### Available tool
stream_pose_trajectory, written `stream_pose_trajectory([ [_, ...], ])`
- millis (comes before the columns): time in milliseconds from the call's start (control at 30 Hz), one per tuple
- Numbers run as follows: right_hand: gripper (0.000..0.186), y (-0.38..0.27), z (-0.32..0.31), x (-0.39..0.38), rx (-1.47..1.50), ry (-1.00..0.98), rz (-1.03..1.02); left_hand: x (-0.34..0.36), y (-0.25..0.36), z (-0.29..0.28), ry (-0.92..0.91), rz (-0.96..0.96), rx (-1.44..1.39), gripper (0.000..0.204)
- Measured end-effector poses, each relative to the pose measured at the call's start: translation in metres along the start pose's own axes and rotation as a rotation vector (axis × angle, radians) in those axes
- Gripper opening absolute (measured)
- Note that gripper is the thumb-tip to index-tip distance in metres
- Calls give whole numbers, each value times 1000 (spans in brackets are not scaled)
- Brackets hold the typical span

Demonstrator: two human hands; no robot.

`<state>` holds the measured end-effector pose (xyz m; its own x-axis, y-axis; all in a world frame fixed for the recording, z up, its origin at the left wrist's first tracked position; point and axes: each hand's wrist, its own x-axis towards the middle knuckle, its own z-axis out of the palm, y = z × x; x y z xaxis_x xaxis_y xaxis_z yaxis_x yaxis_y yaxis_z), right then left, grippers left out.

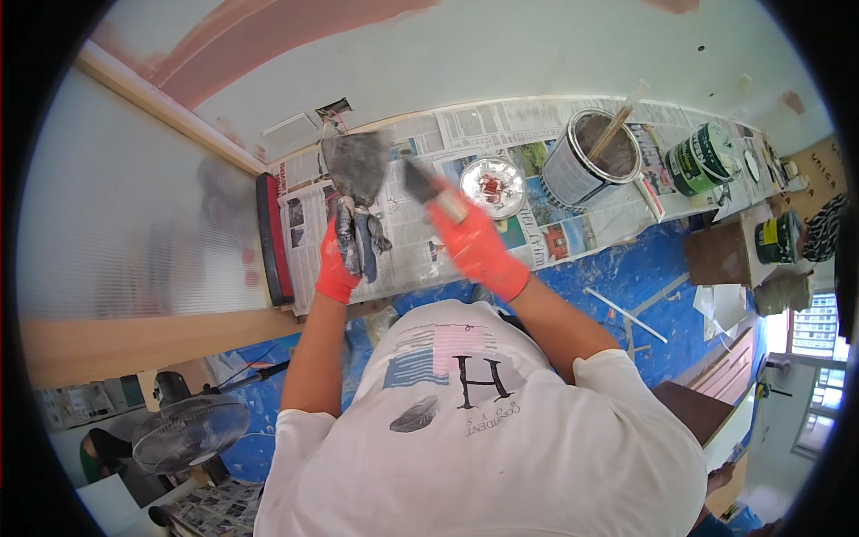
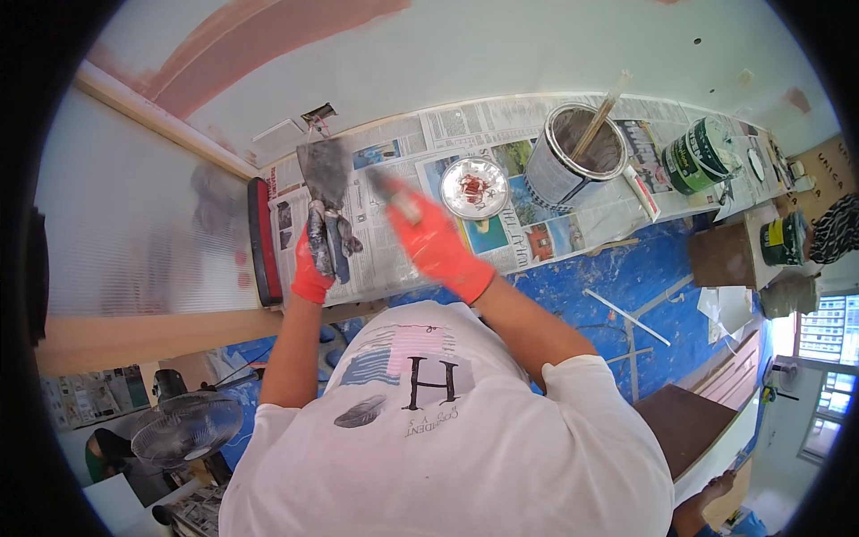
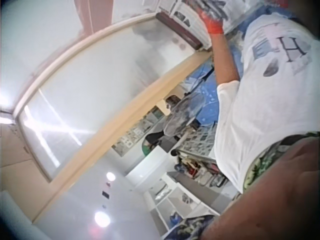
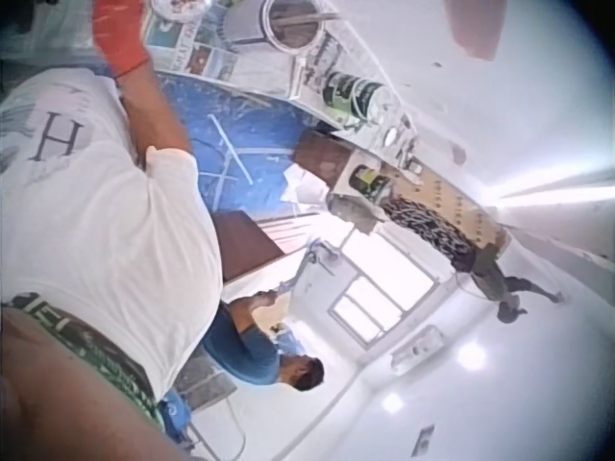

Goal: The person applies plaster to a wall using a putty knife and then smooths it by hand and with a broad knife.

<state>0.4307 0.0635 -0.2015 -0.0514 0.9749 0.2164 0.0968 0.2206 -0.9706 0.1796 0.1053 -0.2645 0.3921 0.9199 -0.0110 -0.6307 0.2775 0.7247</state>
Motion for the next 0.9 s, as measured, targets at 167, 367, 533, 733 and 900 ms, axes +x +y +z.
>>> stream_pose_trajectory([
  [167,60,-53,42,-17,-412,-364,-624,-31,-32,-36,94,-15,-689,49],
  [367,74,-55,45,-12,-426,-278,-811,-36,-26,-27,-95,143,-361,37],
  [533,58,-83,50,-15,-364,-433,-673,-58,-24,14,-120,172,-385,42],
  [733,71,-67,49,-4,-424,-323,-604,-48,-34,-18,-33,103,-236,48],
  [900,65,-43,50,-5,-342,-221,-414,-54,-45,-36,-34,45,-39,53],
])
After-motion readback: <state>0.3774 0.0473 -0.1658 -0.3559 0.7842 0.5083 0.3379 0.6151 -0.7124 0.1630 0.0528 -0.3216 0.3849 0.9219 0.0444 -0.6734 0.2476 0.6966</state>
